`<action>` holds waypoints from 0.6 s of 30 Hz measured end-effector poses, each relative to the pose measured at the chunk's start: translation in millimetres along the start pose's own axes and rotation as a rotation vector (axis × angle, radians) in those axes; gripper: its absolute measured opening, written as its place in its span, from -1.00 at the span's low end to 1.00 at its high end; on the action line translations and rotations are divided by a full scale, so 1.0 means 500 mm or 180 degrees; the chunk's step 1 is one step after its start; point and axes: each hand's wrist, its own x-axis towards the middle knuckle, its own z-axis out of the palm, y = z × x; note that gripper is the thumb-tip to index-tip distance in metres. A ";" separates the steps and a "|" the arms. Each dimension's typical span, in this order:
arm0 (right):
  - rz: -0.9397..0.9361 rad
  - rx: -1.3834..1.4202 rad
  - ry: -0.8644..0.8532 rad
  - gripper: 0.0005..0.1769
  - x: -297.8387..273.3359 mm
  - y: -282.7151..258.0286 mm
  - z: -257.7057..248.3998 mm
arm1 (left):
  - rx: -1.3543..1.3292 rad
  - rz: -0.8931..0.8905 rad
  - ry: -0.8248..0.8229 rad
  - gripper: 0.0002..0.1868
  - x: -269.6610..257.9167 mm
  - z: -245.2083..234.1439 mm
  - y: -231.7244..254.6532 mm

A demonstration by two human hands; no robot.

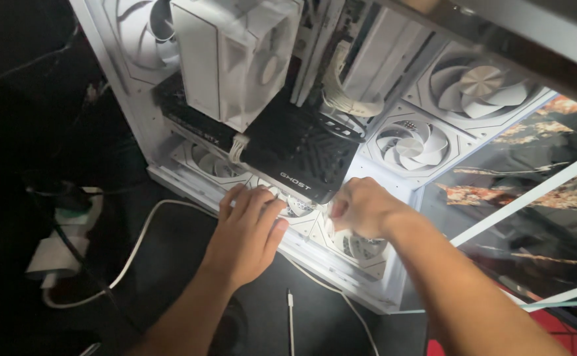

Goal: Cleaning a computer monitor and the interior components of a PC case using a microfibre cloth.

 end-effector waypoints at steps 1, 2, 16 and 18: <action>0.0005 -0.0008 -0.0002 -0.71 0.000 0.002 0.002 | -0.0008 -0.0005 0.0004 -0.70 -0.002 0.000 -0.002; -0.0270 -0.0122 -0.0027 -0.72 -0.002 0.006 0.003 | 0.0000 -0.0020 0.0006 -0.70 -0.005 0.001 -0.003; -0.0489 0.0992 0.1588 -0.86 -0.042 0.026 0.093 | 0.0105 -0.0055 -0.0041 -0.70 -0.008 -0.004 -0.008; 0.0174 0.2055 0.1765 -0.82 -0.049 0.023 0.102 | 0.0016 -0.0040 0.0005 -0.70 -0.010 -0.005 -0.009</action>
